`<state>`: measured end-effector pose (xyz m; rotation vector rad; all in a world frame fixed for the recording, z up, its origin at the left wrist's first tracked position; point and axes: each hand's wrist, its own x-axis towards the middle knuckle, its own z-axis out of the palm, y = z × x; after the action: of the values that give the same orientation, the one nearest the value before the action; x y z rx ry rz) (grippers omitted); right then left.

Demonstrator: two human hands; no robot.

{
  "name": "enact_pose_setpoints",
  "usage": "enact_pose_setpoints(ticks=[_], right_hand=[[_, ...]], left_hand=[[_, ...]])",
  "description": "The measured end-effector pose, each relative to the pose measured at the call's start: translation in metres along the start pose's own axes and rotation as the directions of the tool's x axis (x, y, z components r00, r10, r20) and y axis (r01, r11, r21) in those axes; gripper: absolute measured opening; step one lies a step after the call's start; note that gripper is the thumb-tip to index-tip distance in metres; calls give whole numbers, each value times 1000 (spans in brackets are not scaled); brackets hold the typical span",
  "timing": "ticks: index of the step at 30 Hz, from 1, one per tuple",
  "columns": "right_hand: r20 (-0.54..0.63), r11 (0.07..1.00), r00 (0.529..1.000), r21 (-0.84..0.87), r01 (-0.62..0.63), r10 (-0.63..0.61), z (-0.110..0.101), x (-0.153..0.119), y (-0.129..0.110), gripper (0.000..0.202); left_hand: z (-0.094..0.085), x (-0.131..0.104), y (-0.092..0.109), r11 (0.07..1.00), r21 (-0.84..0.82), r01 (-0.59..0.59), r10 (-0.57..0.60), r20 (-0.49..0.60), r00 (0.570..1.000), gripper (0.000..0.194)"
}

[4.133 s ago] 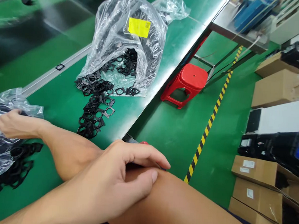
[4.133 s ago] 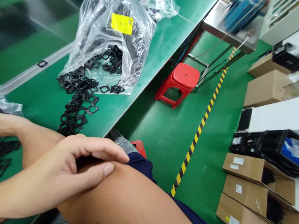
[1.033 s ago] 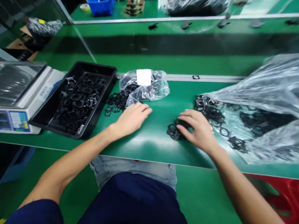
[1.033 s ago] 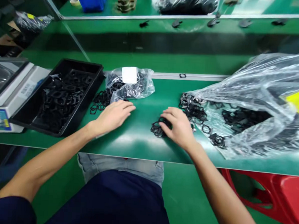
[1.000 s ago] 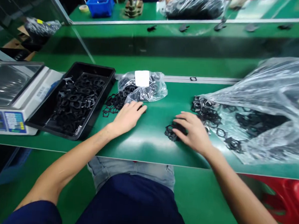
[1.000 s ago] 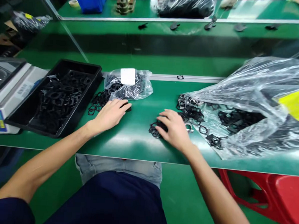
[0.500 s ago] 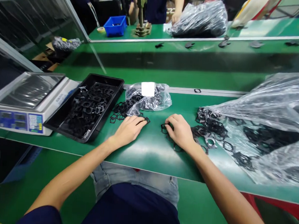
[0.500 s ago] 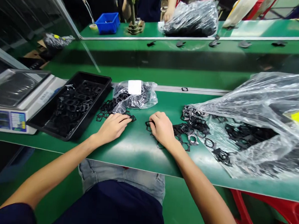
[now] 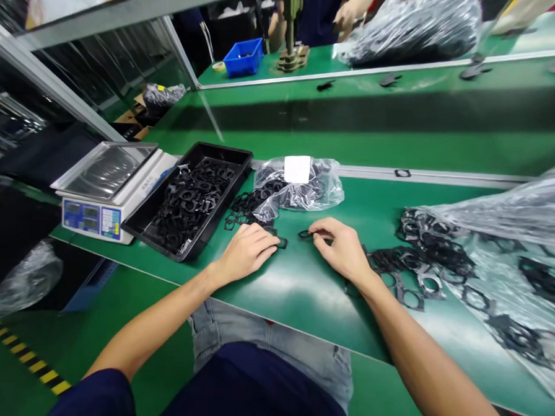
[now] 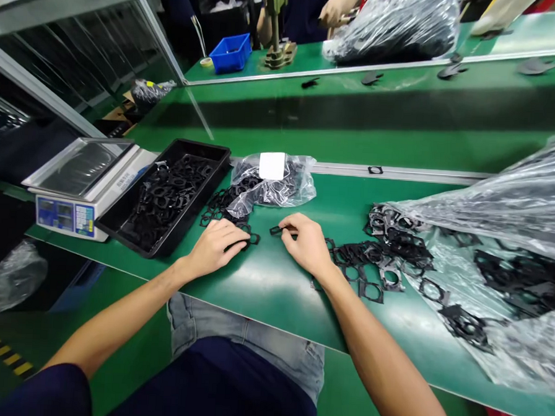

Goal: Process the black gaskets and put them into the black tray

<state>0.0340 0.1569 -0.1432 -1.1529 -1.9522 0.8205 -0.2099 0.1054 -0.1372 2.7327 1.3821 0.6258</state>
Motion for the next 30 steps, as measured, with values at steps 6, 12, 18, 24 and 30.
enact_pose_setpoints(ticks=[6,12,18,24,30], right_hand=[[-71,1000,997,-25,9,-11,0,-3,2,15],[-150,992,987,115,-43,61,3,-9,1,24],[-173,983,976,147,-106,131,-1,-8,-3,14],[-117,921,958,327,-211,261,-1,-6,-1,15],[-36,749,907,579,-322,419,5,-8,-5,30]], left_hand=[[2,35,5,994,107,29,-51,205,977,15],[-5,50,-4,984,-175,40,-9,175,984,8],[-8,73,-12,854,-488,183,-166,80,983,15],[22,72,-8,701,-688,185,-267,-13,964,30],[35,58,-3,799,-598,59,-209,-185,960,20]])
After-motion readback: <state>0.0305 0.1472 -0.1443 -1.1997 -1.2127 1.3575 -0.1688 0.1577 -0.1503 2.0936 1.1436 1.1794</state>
